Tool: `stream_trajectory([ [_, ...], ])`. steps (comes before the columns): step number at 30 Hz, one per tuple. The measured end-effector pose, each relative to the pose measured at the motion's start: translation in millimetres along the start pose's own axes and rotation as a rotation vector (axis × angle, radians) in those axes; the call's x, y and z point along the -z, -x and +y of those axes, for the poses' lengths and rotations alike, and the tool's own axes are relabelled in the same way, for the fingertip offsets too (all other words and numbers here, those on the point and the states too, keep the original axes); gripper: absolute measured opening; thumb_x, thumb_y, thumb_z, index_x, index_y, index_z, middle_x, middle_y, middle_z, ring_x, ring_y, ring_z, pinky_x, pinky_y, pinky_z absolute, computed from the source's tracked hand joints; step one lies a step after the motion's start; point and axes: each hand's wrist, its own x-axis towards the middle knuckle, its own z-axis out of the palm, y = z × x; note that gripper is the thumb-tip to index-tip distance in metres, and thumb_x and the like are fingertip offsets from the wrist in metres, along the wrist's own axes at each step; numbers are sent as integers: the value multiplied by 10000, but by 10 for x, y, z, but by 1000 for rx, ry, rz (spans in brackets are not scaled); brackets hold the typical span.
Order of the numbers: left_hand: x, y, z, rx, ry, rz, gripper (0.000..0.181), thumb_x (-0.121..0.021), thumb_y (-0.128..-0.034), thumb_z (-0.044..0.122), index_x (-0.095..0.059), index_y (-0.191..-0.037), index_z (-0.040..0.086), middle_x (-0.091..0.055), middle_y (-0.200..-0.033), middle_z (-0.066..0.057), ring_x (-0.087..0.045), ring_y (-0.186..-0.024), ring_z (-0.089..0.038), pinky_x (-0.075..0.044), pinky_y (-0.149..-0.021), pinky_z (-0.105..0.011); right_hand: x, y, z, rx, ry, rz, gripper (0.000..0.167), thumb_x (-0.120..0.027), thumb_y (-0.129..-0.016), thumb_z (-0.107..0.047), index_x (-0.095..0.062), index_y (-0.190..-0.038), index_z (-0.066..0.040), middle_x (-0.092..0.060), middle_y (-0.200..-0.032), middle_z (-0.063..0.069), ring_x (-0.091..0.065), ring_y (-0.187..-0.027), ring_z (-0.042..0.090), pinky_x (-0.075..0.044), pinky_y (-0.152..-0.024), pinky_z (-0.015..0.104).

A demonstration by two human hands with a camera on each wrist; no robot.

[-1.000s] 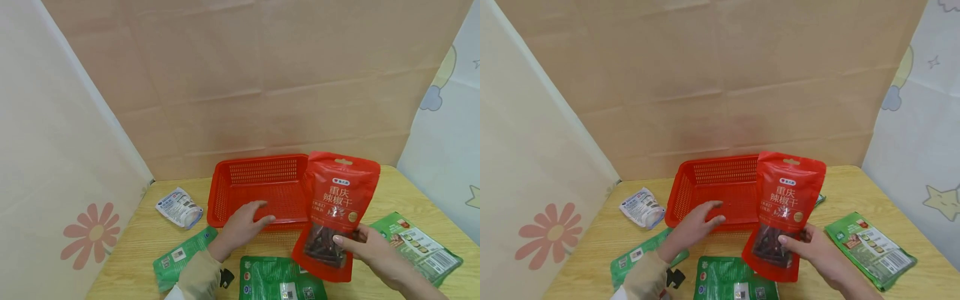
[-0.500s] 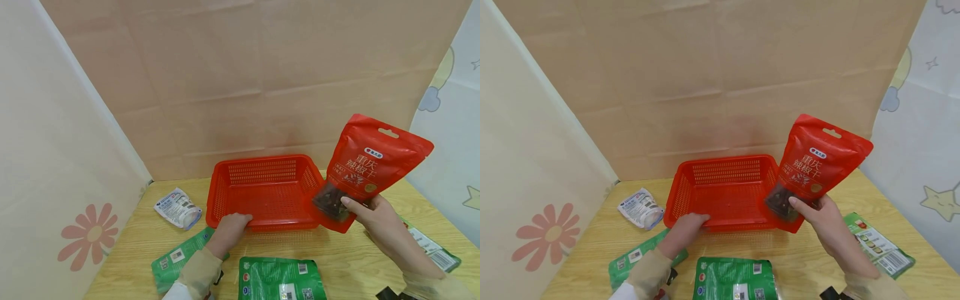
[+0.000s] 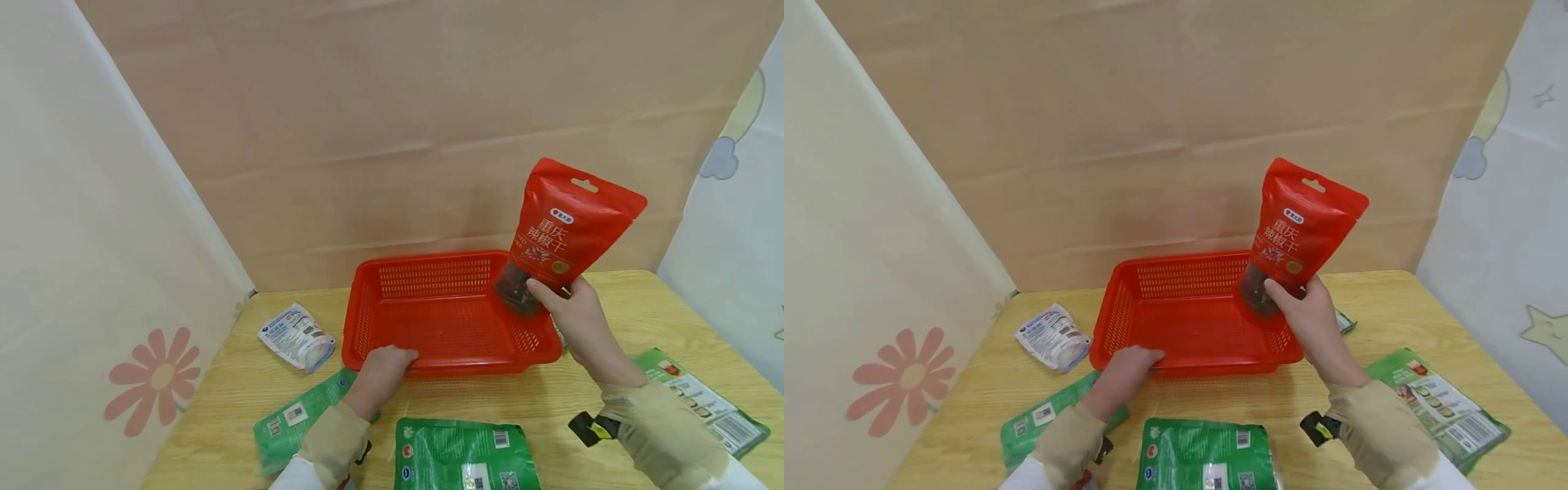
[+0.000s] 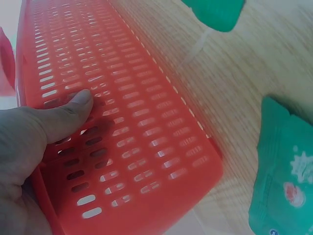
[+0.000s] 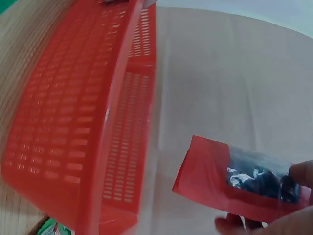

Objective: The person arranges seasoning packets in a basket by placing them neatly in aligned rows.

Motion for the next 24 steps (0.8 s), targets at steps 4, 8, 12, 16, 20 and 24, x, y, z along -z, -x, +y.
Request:
stream_trajectory([
  [4, 9, 10, 0, 1, -4, 5, 159, -672, -849, 32, -678, -794, 181, -690, -692, 37, -577, -575, -80, -422, -530, -182, -148, -112, -1, -37, 56, -7, 705, -521, -956, -422, -226, -1495, -76, -397, -1436, 96, -445, -1188, 156, -435, -939, 301],
  [8, 17, 16, 1, -5, -6, 12, 177, -668, -846, 20, -666, -773, 181, -683, -677, 37, -573, -565, -79, -409, -516, -182, -253, -240, 98, -57, 90, 2, 675, -545, -958, -352, -262, -1475, -24, -391, -1462, 204, -433, -1256, 320, -422, -1012, 448],
  [12, 13, 11, 2, -3, -7, 10, 184, -669, -846, 19, -674, -778, 190, -691, -690, 40, -578, -574, -77, -416, -518, -182, -328, -365, 255, -87, 128, 15, 652, -574, -941, -237, -269, -1456, 22, -403, -1450, 252, -429, -1283, 394, -382, -1067, 538],
  [16, 0, 11, -2, -3, -2, 11, 174, -678, -847, 39, -669, -767, 193, -691, -694, 42, -578, -577, -74, -418, -521, -180, -383, -451, 405, -95, 202, 38, 654, -597, -916, -196, -280, -1433, 49, -429, -1420, 278, -448, -1267, 419, -378, -1061, 560],
  [20, -4, 17, -10, -4, -1, 19, 184, -686, -842, 44, -650, -741, 194, -676, -672, 47, -561, -563, -65, -399, -509, -174, -428, -478, 504, -78, 262, 58, 644, -621, -900, -183, -311, -1401, 78, -460, -1379, 302, -473, -1236, 438, -393, -1044, 563],
  [24, 1, 8, -11, -1, 4, 11, 188, -670, -846, 20, -662, -745, 178, -656, -644, 49, -506, -535, -44, -369, -500, -159, -445, -475, 554, -47, 313, 71, 618, -631, -891, -165, -343, -1374, 91, -485, -1351, 312, -494, -1207, 455, -403, -1026, 577],
])
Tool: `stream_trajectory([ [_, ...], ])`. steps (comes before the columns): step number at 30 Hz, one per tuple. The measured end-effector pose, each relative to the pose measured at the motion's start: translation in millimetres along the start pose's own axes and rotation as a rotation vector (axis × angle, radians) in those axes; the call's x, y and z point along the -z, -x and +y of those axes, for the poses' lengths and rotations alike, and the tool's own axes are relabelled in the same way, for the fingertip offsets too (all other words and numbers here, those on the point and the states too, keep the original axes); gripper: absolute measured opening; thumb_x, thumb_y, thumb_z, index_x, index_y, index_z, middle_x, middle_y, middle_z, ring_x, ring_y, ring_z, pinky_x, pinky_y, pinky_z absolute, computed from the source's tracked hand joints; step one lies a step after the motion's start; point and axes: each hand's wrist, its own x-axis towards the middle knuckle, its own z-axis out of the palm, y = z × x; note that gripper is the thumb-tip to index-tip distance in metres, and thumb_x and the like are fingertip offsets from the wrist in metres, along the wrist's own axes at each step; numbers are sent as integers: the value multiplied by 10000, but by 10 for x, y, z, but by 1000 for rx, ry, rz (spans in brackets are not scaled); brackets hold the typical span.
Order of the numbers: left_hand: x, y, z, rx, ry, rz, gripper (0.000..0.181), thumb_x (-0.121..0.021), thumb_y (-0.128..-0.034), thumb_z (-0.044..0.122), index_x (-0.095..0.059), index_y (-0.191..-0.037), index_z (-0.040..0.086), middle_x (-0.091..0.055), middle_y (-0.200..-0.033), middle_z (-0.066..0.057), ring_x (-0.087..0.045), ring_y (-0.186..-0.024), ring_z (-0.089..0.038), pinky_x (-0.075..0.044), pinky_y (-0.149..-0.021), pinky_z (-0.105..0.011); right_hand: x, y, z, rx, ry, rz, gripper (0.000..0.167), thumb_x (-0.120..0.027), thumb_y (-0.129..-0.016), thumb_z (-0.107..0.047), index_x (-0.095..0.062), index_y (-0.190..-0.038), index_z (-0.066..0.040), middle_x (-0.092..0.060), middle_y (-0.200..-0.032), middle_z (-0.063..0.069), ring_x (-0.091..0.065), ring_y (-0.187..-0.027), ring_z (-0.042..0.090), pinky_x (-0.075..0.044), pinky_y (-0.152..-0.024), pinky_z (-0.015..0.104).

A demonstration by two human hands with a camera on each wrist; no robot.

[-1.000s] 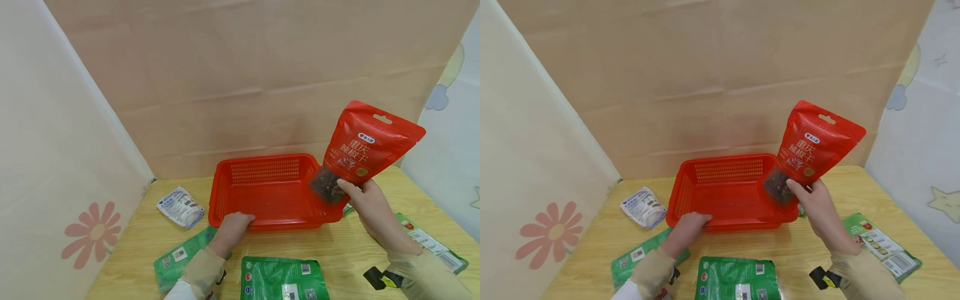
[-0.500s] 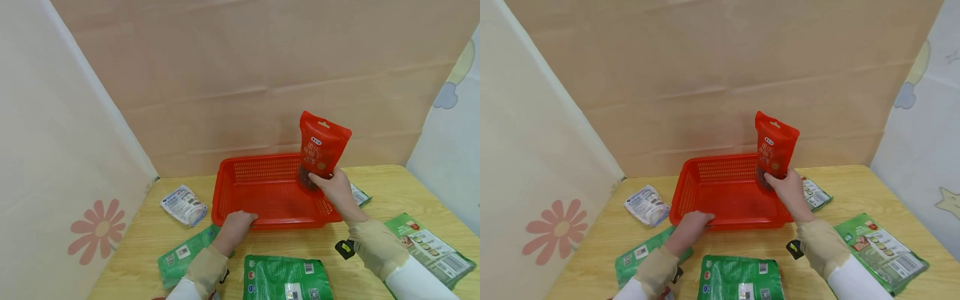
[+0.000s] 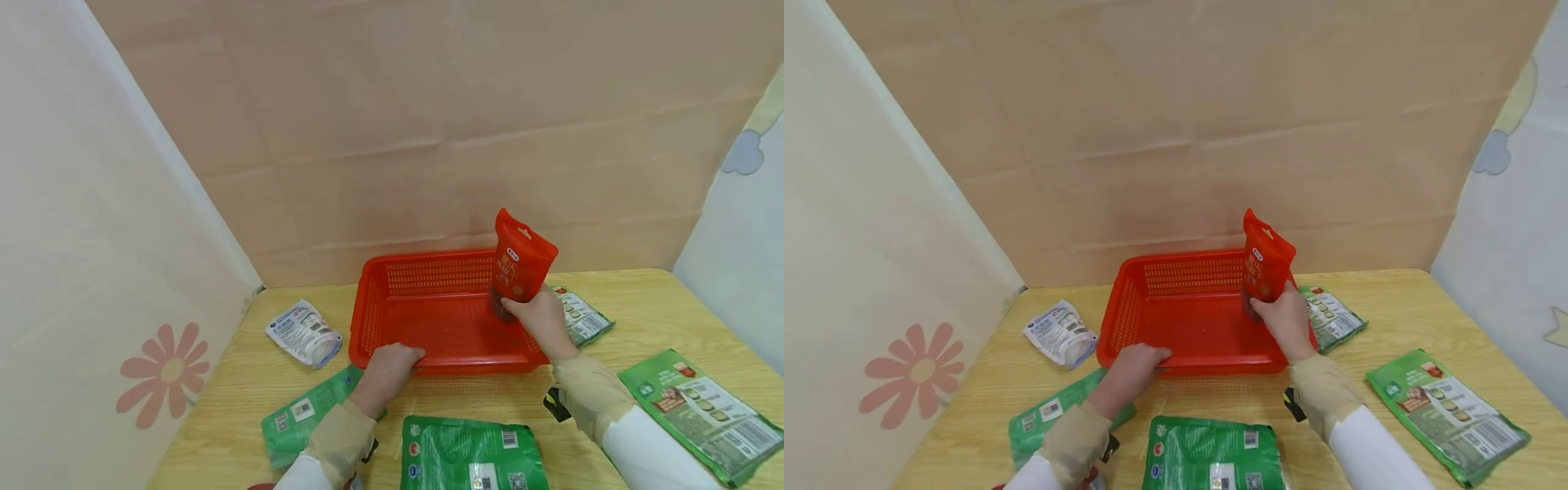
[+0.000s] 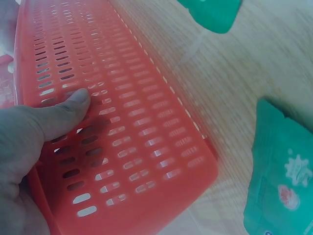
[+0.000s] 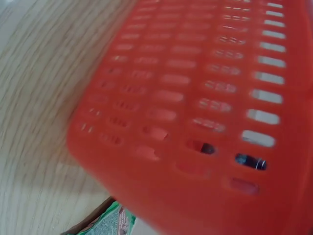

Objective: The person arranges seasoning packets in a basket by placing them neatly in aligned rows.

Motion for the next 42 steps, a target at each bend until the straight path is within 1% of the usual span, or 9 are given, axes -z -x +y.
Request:
stream_trajectory([
  [4, 8, -10, 7, 4, 17, -5, 179, -657, -855, 15, -679, -757, 162, -642, -628, 47, -443, -517, -31, -342, -501, -148, -19, -4, 36, 22, 48, 17, 605, -644, -884, -161, -364, -1356, 94, -501, -1331, 320, -510, -1185, 467, -412, -1009, 588],
  [8, 10, -11, 7, 1, 17, 2, 177, -655, -859, 23, -675, -752, 163, -639, -627, 50, -439, -516, -31, -339, -502, -150, -45, -11, 72, 41, 86, 25, 589, -658, -876, -152, -386, -1332, 102, -522, -1297, 331, -527, -1156, 473, -427, -984, 592],
  [13, 0, -11, 0, 5, 21, 2, 182, -652, -864, 32, -661, -736, 161, -619, -611, 53, -431, -515, -33, -333, -501, -153, -68, -22, 103, 60, 99, 17, 572, -661, -867, -140, -408, -1310, 120, -545, -1261, 338, -546, -1123, 470, -443, -963, 590],
  [20, -12, -15, 5, 3, 35, 0, 188, -643, -878, 45, -655, -725, 153, -599, -595, 53, -396, -511, -28, -317, -497, -148, -64, -38, 109, 21, 113, -2, 592, -662, -862, -132, -391, -1317, 133, -527, -1278, 345, -529, -1140, 474, -426, -986, 589],
  [25, -22, -11, 2, 8, 33, 2, 177, -655, -870, 47, -661, -736, 161, -610, -603, 52, -410, -513, -32, -327, -498, -147, -87, -55, 121, -3, 134, 0, 589, -661, -864, -152, -398, -1303, 142, -536, -1267, 346, -539, -1131, 472, -430, -986, 584],
  [31, -15, -15, 2, 8, 19, -1, 175, -657, -868, 45, -662, -741, 165, -619, -610, 49, -430, -515, -36, -336, -500, -145, -120, -58, 112, -34, 185, 16, 574, -686, -855, -161, -433, -1263, 153, -557, -1231, 347, -555, -1081, 456, -443, -969, 574],
  [37, -3, -13, 7, 7, 18, 4, 187, -647, -873, 36, -662, -734, 160, -611, -604, 47, -426, -514, -38, -333, -502, -146, -131, -38, 95, -37, 199, 29, 574, -687, -860, -173, -433, -1260, 151, -556, -1235, 347, -553, -1082, 457, -441, -970, 576],
  [42, -1, -15, 8, 1, 15, 8, 187, -658, -863, 35, -659, -722, 158, -630, -616, 43, -454, -518, -40, -338, -501, -148, -126, -26, 90, -14, 216, 29, 582, -700, -855, -202, -446, -1239, 155, -569, -1209, 350, -571, -1051, 454, -461, -936, 567],
])
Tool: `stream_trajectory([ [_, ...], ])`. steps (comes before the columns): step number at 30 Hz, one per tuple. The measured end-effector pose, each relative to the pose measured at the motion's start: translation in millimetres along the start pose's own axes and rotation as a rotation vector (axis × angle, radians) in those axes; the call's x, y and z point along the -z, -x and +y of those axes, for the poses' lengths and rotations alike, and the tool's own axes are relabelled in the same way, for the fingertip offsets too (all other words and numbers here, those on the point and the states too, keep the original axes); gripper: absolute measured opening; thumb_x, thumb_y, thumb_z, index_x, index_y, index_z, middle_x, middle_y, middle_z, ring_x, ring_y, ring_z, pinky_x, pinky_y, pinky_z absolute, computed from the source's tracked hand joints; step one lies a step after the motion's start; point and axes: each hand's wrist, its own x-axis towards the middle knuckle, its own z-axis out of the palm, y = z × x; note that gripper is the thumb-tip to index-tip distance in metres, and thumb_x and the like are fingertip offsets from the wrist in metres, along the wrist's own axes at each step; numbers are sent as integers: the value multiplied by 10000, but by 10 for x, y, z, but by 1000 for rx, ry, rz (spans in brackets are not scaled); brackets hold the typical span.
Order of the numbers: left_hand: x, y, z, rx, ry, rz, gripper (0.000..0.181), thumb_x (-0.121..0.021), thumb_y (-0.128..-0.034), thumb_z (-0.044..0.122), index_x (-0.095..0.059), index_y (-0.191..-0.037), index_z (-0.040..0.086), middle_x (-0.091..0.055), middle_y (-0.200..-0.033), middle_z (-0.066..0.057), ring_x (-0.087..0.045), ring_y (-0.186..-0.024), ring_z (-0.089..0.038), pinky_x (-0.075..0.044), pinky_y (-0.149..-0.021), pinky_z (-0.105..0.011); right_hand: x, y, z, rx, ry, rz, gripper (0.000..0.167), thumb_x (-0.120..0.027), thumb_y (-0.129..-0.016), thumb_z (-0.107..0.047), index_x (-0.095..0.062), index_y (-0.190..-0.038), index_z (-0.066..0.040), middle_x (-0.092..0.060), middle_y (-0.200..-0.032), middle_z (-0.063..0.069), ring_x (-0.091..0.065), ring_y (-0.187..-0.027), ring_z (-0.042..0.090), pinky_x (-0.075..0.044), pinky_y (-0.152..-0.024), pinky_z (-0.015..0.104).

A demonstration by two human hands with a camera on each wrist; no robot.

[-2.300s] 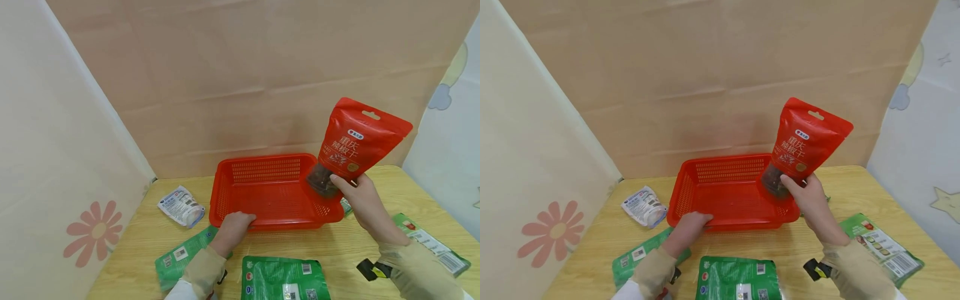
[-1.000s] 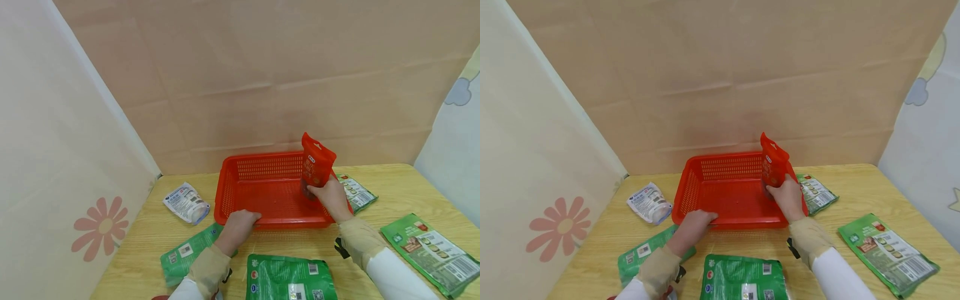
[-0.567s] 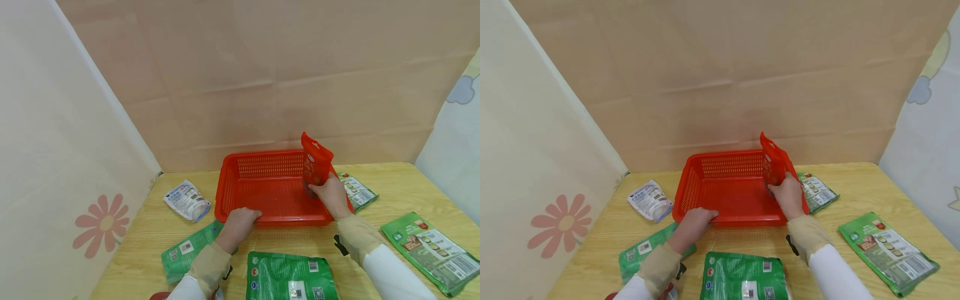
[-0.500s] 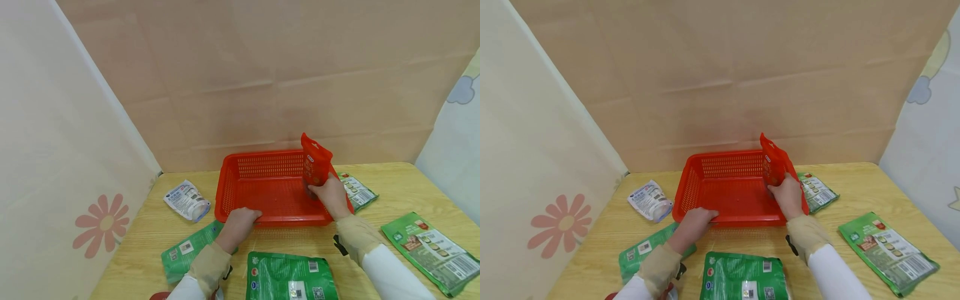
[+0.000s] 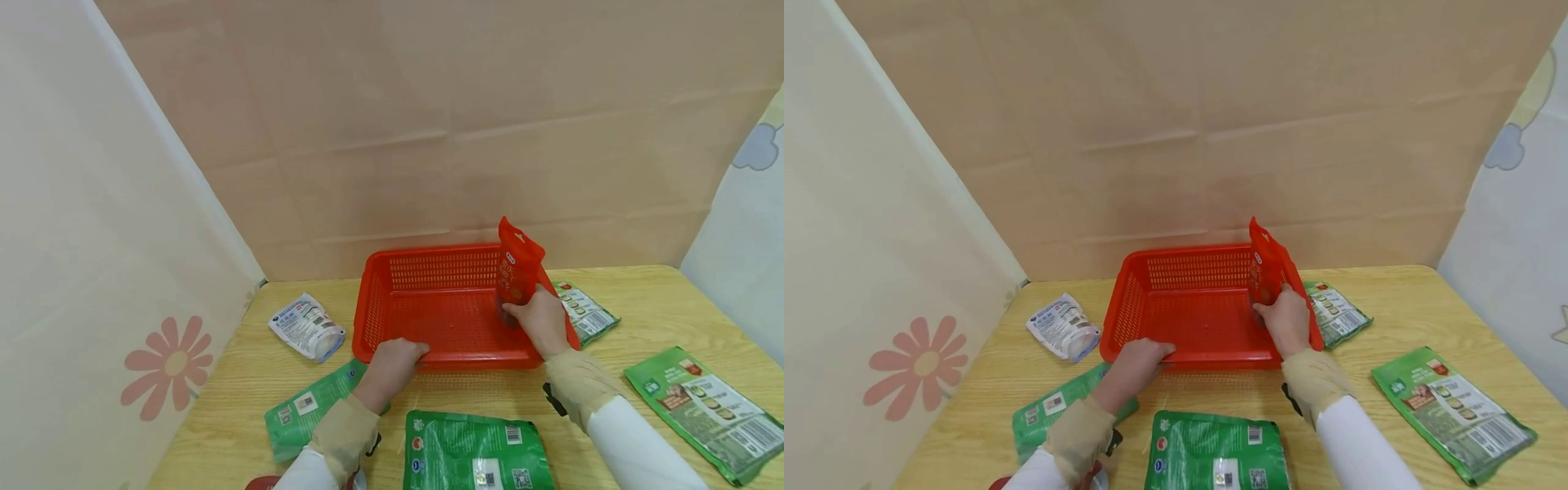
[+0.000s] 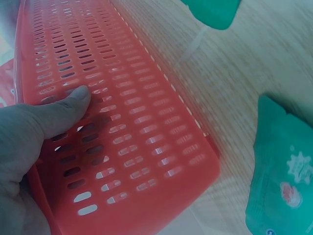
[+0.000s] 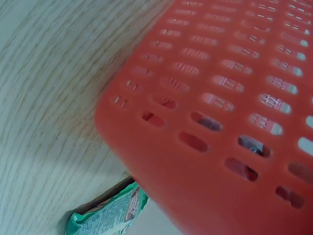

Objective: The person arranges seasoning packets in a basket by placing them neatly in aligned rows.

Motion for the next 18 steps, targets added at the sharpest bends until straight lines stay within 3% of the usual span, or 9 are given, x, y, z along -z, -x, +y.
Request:
stream_trajectory([
  [5, 5, 2, 2, -8, 8, 10, 201, -687, -833, 23, -636, -689, 154, -636, -618, 42, -488, -526, -47, -340, -497, -157, 14, -9, 0, 0, -26, -17, 592, -676, -878, -305, -471, -1222, 132, -599, -1175, 327, -601, -975, 406, -506, -857, 511],
  [8, 7, 0, 3, -8, 6, 9, 195, -687, -839, 40, -635, -692, 157, -641, -624, 43, -493, -528, -44, -343, -498, -156, 20, -19, 1, -14, -51, -14, 613, -633, -898, -393, -491, -1209, 115, -623, -1146, 307, -616, -900, 356, -525, -734, 398],
  [12, 5, -4, 8, -3, 1, -1, 175, -687, -850, 69, -647, -709, 164, -653, -641, 49, -492, -531, -39, -353, -505, -151, 22, -37, 13, -22, -61, 9, 595, -578, -924, -413, -524, -1181, 120, -642, -1106, 300, -611, -824, 315, -449, -604, 258],
  [18, -1, -8, 7, 10, 15, -13, 163, -680, -855, 60, -662, -730, 163, -659, -652, 51, -481, -535, -36, -362, -514, -149, 33, -51, 5, -26, -55, 12, 534, -555, -937, -364, -545, -1143, 128, -649, -1069, 302, -602, -785, 307, -458, -599, 273],
])
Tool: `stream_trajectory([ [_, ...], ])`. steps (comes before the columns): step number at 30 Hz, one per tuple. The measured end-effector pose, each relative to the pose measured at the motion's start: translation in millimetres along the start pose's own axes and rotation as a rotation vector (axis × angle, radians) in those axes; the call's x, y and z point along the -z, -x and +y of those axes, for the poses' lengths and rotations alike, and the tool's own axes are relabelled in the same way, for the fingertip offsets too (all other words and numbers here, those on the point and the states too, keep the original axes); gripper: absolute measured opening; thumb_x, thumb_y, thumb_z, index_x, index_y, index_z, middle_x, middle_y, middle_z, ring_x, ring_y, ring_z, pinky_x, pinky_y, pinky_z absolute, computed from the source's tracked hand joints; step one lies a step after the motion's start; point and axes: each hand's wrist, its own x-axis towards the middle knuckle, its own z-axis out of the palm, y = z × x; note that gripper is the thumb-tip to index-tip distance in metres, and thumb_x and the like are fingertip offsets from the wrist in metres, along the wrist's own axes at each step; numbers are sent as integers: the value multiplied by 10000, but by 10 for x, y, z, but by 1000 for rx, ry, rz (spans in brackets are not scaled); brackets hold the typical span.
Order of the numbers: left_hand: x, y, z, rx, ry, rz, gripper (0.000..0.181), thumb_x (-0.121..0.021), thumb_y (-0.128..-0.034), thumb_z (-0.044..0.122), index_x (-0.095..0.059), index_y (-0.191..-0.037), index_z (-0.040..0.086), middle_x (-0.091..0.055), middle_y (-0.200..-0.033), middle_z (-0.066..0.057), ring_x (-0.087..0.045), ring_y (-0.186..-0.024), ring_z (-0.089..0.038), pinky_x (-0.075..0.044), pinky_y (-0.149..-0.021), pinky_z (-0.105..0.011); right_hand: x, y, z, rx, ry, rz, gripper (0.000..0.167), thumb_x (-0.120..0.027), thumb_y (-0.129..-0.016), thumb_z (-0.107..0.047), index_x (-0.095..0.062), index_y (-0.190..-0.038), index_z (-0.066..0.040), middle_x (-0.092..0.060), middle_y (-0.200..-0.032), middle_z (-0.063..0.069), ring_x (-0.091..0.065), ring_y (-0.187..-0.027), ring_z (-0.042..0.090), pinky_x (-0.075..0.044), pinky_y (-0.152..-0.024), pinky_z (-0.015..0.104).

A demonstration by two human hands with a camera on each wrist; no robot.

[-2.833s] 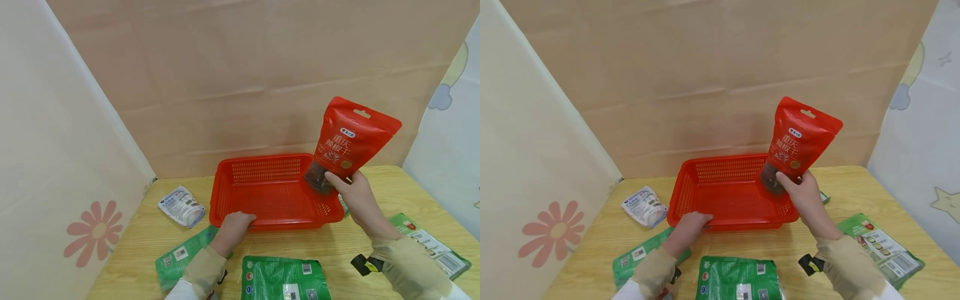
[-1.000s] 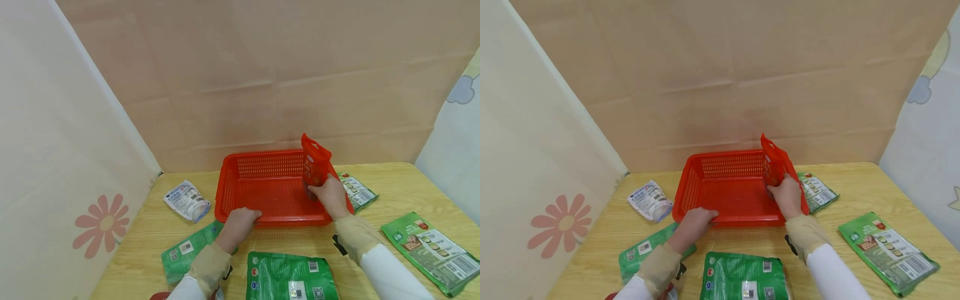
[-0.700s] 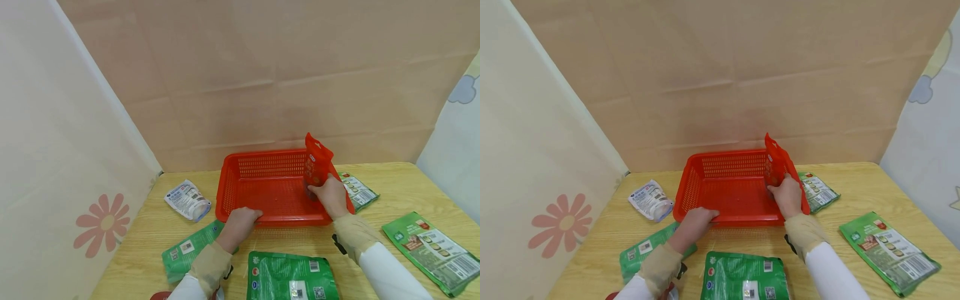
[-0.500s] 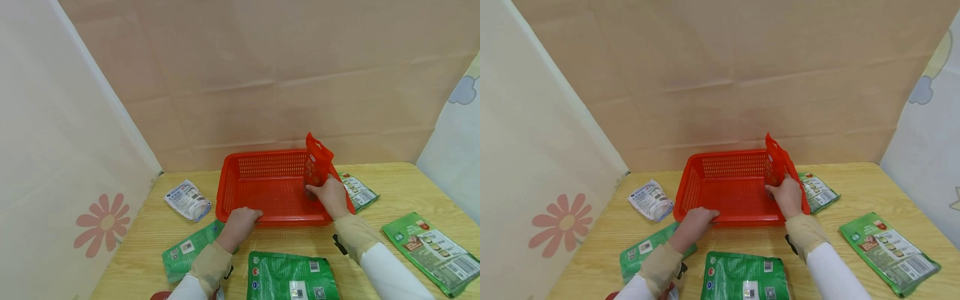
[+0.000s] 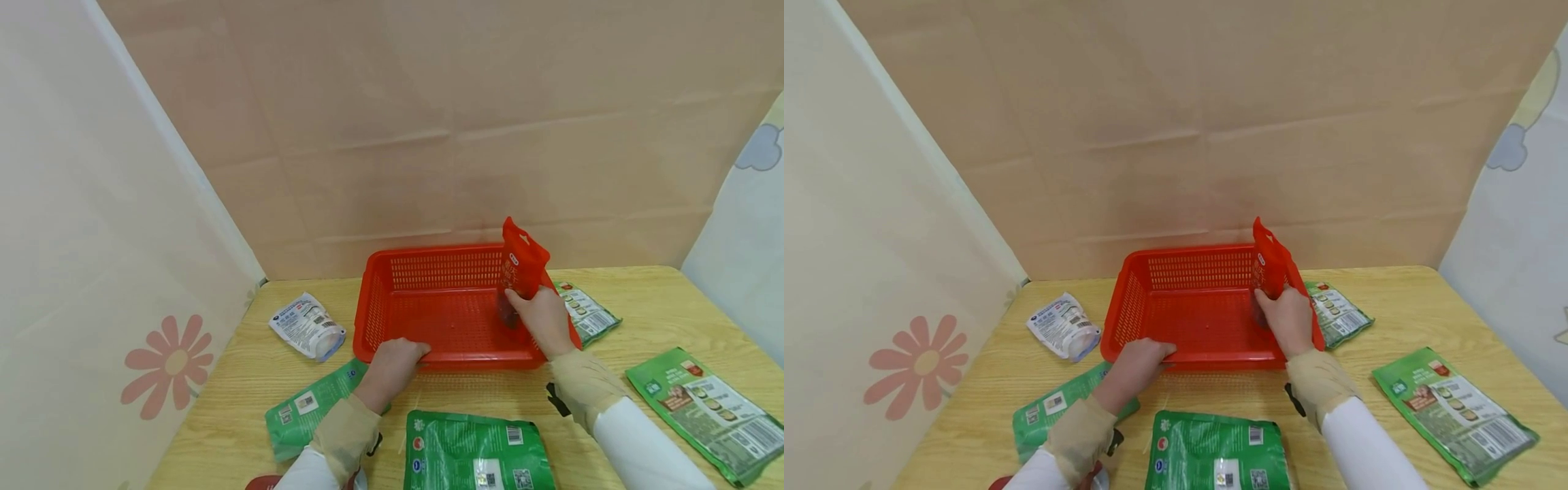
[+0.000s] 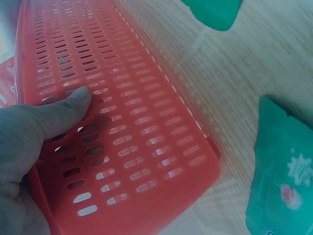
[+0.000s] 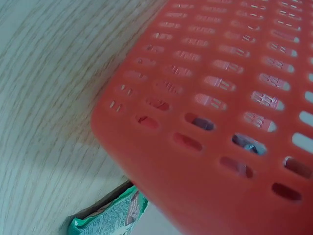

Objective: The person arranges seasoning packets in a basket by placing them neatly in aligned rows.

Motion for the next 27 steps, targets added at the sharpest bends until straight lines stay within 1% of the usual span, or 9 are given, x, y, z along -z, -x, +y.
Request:
stream_trajectory([
  [5, -7, -5, -12, -1, 4, 7, 153, -683, -855, 69, -665, -733, 159, -663, -658, 47, -489, -540, -39, -367, -516, -153, 18, -1, -12, 28, 4, 16, 499, -567, -933, -341, -565, -1087, 134, -659, -1001, 300, -577, -718, 275, -409, -555, 252],
  [11, -3, -9, -9, 3, 11, 3, 158, -678, -857, 57, -667, -735, 156, -659, -654, 44, -482, -539, -42, -361, -517, -154, 32, 21, -21, 34, -16, 10, 504, -570, -936, -336, -556, -1117, 135, -652, -1040, 305, -585, -755, 290, -416, -573, 252],
  [17, -6, -7, -4, 1, 10, 13, 156, -691, -850, 69, -659, -724, 157, -650, -641, 43, -494, -537, -47, -364, -514, -157, 46, 30, -20, 5, -19, -31, 556, -560, -941, -378, -532, -1168, 129, -644, -1078, 293, -576, -788, 280, -415, -593, 245],
  [20, -3, -1, -1, 0, 11, 15, 154, -699, -842, 69, -660, -722, 157, -660, -648, 42, -511, -541, -49, -374, -514, -160, 49, 28, -17, 9, -16, -40, 573, -564, -938, -385, -525, -1182, 132, -640, -1099, 299, -587, -810, 293, -429, -607, 253],
  [23, 12, 4, 6, 2, 8, 12, 159, -696, -841, 60, -661, -722, 160, -662, -652, 46, -502, -541, -42, -375, -515, -160, 50, 32, -19, 14, -15, -43, 585, -580, -931, -387, -523, -1185, 137, -635, -1118, 309, -610, -842, 320, -475, -646, 295],
  [27, 17, 8, 5, 7, 3, 7, 161, -691, -842, 56, -666, -724, 163, -660, -649, 49, -488, -535, -37, -366, -510, -160, 54, 46, -34, 3, -29, -75, 612, -588, -924, -398, -503, -1216, 133, -619, -1157, 311, -615, -906, 346, -522, -746, 391],
])
